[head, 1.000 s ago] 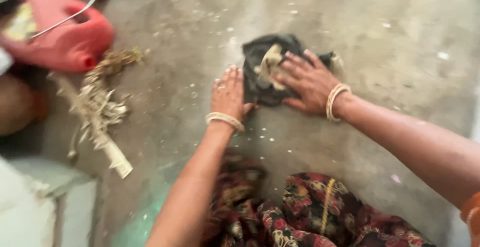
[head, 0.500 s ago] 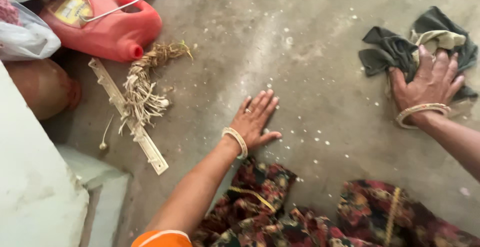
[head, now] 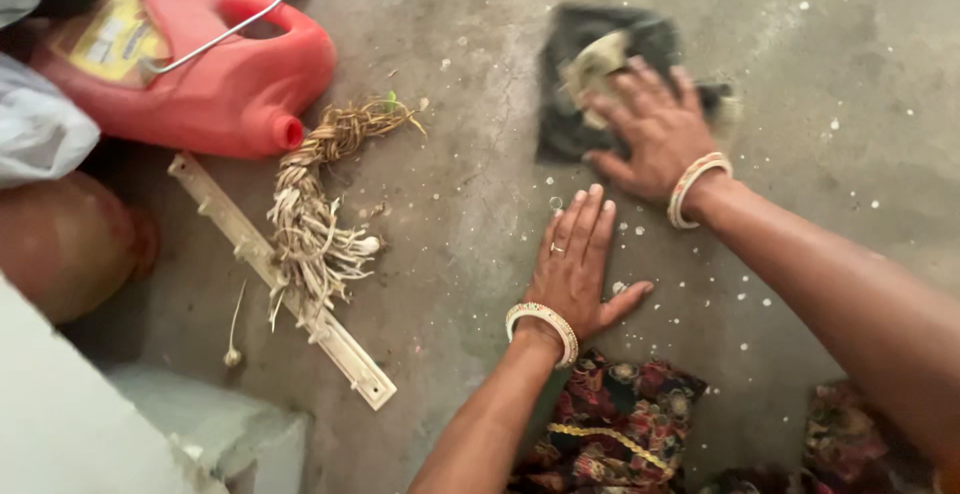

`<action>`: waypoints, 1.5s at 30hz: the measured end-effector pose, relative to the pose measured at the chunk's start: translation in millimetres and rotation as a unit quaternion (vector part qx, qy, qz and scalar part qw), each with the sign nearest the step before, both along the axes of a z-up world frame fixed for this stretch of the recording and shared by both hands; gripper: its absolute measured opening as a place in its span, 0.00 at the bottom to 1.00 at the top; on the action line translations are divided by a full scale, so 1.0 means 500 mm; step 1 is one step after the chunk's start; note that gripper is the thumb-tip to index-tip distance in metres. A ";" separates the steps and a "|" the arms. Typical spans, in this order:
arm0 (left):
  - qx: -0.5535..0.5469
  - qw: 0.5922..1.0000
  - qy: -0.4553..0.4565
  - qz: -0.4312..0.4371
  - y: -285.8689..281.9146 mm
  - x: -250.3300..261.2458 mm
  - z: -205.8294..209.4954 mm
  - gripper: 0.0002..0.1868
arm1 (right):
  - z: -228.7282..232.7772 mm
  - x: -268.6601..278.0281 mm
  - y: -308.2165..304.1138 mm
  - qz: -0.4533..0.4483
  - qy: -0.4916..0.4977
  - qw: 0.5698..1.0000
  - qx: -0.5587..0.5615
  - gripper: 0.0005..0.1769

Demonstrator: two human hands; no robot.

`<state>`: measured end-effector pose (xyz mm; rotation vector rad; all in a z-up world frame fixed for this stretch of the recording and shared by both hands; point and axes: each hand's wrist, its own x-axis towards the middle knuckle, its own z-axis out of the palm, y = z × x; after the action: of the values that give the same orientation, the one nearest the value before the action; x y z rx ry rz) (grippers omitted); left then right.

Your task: The person cleans a stone floor and marble stairs by hand using a cloth. They wipe different sections of the floor and individual steps, occasionally rinsing and wringing out the cloth in a metal bucket of water.

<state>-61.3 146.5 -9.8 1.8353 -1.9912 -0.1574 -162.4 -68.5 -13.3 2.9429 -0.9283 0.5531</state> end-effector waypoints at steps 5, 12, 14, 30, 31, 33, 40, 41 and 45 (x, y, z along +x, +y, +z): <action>-0.080 0.995 0.034 0.050 0.009 0.003 -0.002 0.53 | 0.052 0.003 0.030 0.070 0.001 0.998 0.003 0.40; -0.111 0.991 0.031 0.062 0.008 0.003 -0.014 0.51 | 0.026 -0.004 0.090 -0.009 -0.075 0.997 0.008 0.37; -0.123 0.987 0.062 0.077 0.012 0.010 -0.013 0.52 | 0.020 -0.019 0.126 -0.042 -0.091 0.995 0.009 0.37; -0.233 0.921 0.294 0.110 0.035 0.043 -0.009 0.56 | 0.006 -0.038 0.381 -0.132 -0.081 0.988 0.030 0.33; -0.237 0.918 0.300 0.105 0.037 0.040 -0.009 0.55 | 0.007 -0.039 0.382 -0.124 -0.085 0.988 0.026 0.32; -0.244 0.915 0.302 0.110 0.038 0.042 -0.009 0.54 | 0.009 -0.037 0.381 -0.119 -0.085 0.989 0.025 0.32; -0.253 0.922 0.274 0.104 0.045 0.032 0.015 0.49 | 0.004 -0.043 0.388 -0.118 -0.109 0.987 0.032 0.30; -0.253 0.928 0.256 0.100 0.050 0.028 0.016 0.47 | 0.003 -0.046 0.389 -0.120 -0.109 0.986 0.031 0.30; -0.229 0.926 0.268 0.131 0.206 -0.091 -0.052 0.31 | -0.002 -0.050 0.384 -0.111 -0.113 0.987 0.016 0.33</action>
<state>-106.8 249.5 -35.7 1.5205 -1.2647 -0.0888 -187.2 123.3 -14.3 2.7918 -1.2754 0.8803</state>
